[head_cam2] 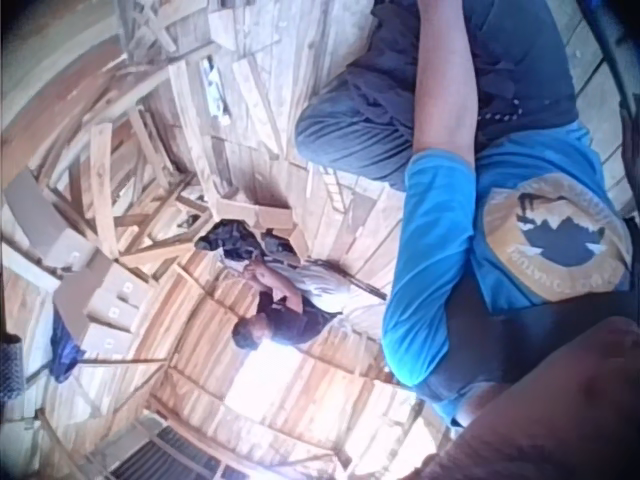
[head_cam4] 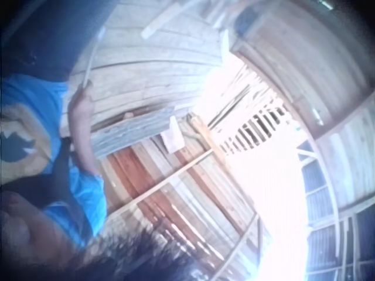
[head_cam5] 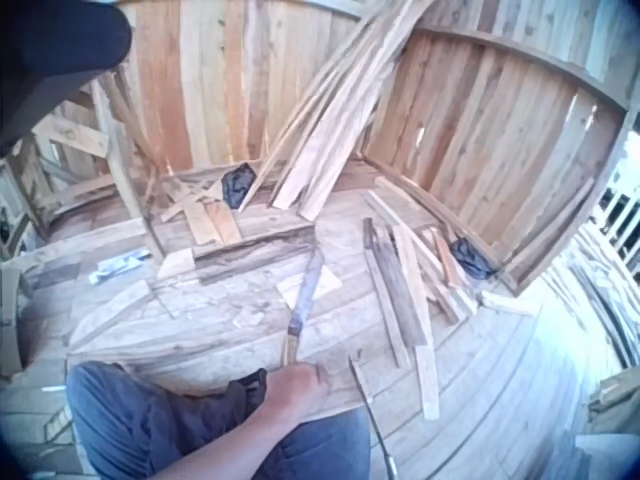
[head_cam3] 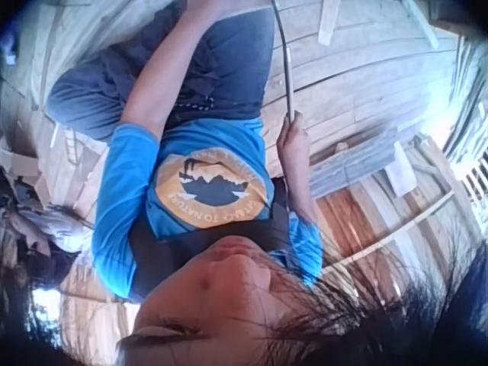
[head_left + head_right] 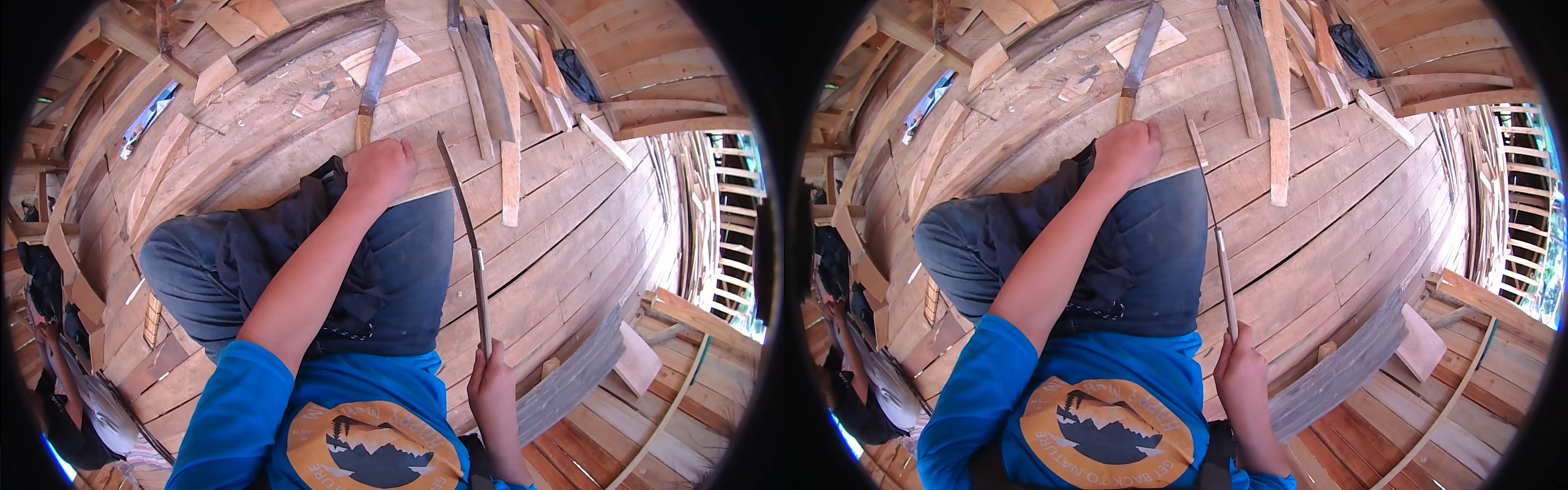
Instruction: The person shapes a piece of wood by scraping it with a large blade and then uses a small saw to cut a notch into it.
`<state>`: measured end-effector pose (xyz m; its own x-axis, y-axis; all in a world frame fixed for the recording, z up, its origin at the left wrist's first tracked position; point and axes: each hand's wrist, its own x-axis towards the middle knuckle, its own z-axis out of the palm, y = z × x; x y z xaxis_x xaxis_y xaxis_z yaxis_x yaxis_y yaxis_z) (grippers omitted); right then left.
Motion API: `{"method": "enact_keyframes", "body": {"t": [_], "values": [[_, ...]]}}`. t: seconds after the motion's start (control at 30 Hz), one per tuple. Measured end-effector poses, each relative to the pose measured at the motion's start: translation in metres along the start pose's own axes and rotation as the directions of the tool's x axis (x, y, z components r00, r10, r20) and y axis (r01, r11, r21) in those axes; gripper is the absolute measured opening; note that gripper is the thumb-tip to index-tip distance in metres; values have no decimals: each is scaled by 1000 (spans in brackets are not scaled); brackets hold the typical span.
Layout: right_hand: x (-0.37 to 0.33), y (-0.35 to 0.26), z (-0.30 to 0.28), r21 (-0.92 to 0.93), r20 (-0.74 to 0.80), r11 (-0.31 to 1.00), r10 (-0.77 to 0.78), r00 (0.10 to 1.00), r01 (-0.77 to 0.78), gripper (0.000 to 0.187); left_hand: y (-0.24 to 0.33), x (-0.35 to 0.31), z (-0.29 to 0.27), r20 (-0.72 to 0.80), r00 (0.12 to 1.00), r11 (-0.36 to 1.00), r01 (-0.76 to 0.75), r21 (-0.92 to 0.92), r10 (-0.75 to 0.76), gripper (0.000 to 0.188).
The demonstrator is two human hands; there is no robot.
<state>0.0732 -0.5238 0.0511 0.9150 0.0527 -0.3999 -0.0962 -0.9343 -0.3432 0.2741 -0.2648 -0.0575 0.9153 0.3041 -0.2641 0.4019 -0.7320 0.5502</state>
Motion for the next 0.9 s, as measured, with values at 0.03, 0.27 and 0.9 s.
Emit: {"method": "enact_keyframes", "body": {"t": [0.03,0.27,0.9], "values": [[3,-1,-1,-7,-3,1000,-1,1000,1,14,2,-3,1,-1,1000,1000,-16,-1,16,56],[23,-7,2,-36,46,998,-42,998,44,20,-6,-1,0,-31,999,1000,-8,3,9,55],[28,-7,9,23,-38,998,-57,998,58,19,7,-11,-3,22,1000,1000,-14,-27,14,55]]}}
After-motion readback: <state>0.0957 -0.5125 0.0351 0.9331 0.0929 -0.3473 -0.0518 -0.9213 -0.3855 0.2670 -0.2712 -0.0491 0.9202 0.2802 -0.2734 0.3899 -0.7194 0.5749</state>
